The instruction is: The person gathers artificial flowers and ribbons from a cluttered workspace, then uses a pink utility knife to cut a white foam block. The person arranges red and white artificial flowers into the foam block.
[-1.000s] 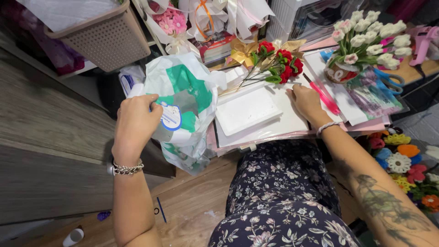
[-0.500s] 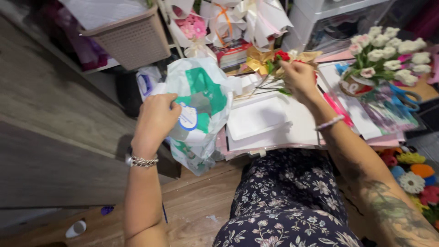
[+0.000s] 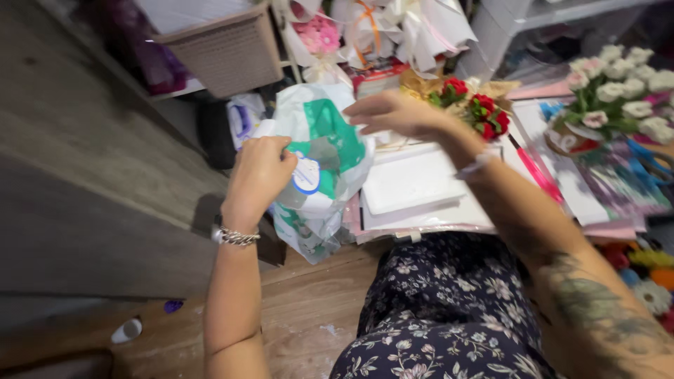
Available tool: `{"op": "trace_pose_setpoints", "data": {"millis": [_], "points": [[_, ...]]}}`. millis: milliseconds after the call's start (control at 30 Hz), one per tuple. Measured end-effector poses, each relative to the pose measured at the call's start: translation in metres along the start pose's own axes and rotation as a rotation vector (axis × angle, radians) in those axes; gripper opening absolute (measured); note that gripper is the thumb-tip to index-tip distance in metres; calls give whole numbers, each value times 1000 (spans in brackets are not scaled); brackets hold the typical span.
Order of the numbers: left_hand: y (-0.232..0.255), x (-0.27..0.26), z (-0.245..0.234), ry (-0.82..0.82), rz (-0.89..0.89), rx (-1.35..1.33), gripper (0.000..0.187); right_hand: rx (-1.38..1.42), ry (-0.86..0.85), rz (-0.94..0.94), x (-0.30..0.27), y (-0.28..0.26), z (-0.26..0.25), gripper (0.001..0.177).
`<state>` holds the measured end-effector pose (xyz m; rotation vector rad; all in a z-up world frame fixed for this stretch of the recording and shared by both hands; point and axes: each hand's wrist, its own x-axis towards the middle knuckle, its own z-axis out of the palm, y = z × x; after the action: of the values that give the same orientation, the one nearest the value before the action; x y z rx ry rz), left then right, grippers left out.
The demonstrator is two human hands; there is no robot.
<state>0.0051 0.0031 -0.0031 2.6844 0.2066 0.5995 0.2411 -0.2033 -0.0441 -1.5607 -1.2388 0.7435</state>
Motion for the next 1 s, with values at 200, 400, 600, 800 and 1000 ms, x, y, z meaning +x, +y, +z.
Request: {"op": "trace_pose_setpoints", "data": {"millis": [200, 400, 600, 800, 1000], "points": [[-12, 6, 10, -18, 51, -11, 32, -415, 285, 608, -177, 67, -94, 43], [-6, 12, 6, -64, 30, -25, 33, -718, 361, 586, -253, 175, -70, 53], [-7, 13, 8, -91, 10, -16, 34, -780, 476, 509, -244, 203, -39, 25], [-18, 5, 19, -50, 57, -6, 32, -768, 468, 461, -212, 158, -27, 12], [-25, 0, 18, -46, 30, 2, 25, -328, 358, 7, -82, 61, -1, 9]]}}
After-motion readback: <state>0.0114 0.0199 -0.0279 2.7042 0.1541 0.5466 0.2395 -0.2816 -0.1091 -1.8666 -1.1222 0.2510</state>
